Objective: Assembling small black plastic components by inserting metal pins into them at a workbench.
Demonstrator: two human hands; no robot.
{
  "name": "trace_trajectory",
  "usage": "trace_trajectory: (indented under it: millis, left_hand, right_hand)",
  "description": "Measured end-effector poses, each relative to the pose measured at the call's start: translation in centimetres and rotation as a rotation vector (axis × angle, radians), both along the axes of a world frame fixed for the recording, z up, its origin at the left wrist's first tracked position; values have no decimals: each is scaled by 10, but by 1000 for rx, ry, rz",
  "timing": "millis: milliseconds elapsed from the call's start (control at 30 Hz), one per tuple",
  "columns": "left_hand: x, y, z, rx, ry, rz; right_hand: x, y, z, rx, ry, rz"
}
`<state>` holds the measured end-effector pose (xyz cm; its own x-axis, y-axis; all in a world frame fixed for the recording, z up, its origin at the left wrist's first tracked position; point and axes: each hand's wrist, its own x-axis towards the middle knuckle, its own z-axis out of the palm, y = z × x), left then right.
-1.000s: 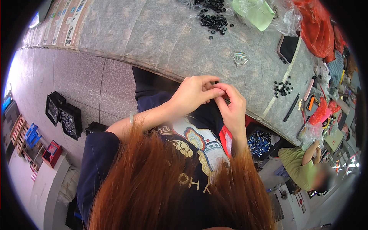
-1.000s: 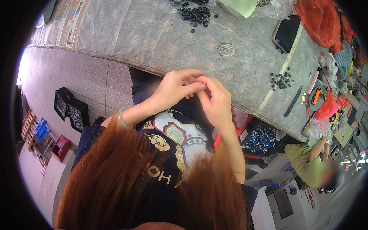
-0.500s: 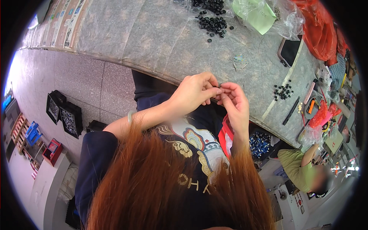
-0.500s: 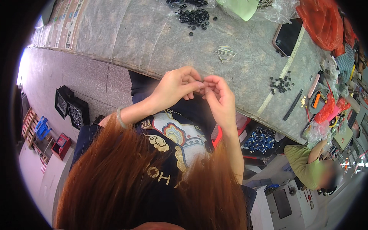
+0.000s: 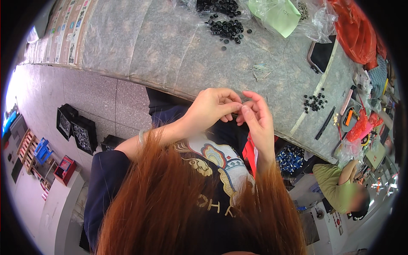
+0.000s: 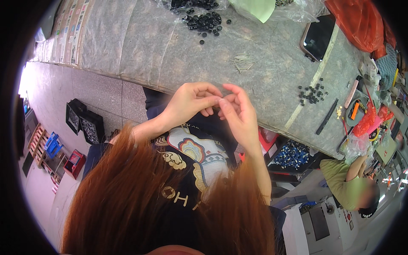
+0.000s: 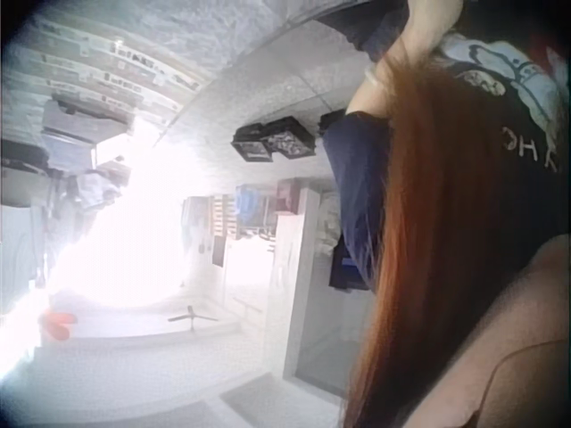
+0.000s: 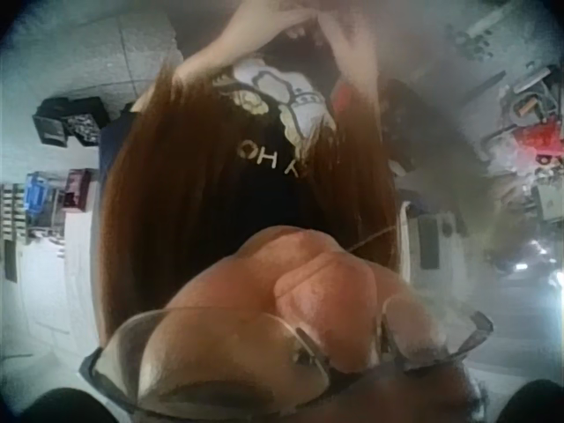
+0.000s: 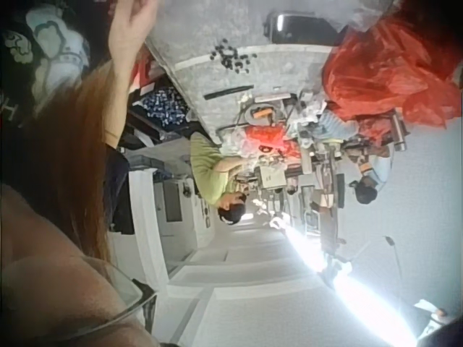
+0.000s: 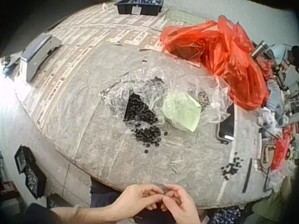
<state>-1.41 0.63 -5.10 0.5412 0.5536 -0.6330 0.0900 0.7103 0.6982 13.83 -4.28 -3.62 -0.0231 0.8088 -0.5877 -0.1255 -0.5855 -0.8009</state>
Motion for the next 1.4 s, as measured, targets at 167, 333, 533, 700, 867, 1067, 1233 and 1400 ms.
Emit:
trace_trajectory:
  millis: [167, 333, 533, 700, 867, 1067, 1233, 1400]
  left_hand:
    - [-5, 2, -4, -69, -47, 25]
    - [-5, 4, 0, -162, -61, 62]
    - [-5, 5, 2, -194, -23, 89]
    - [-5, 5, 3, -201, -8, 86]
    - [-3, 6, 1, -208, 10, 68]
    - [-2, 6, 1, -223, 14, 69]
    - [-2, 6, 1, -210, 25, 55]
    - [-3, 4, -2, -224, 28, 59]
  right_hand:
    - [-7, 11, 5, -103, -23, 121]
    - [-4, 21, 4, -205, 130, 98]
    - [-1, 26, 0, -238, 210, 99]
    - [0, 21, -3, -268, 229, 70]
    - [0, 20, -6, -268, 255, 42]
    - [-1, 22, -2, -265, 221, 48]
    - [-3, 22, -1, -262, 265, 8]
    - [-3, 24, -2, -242, 237, 38]
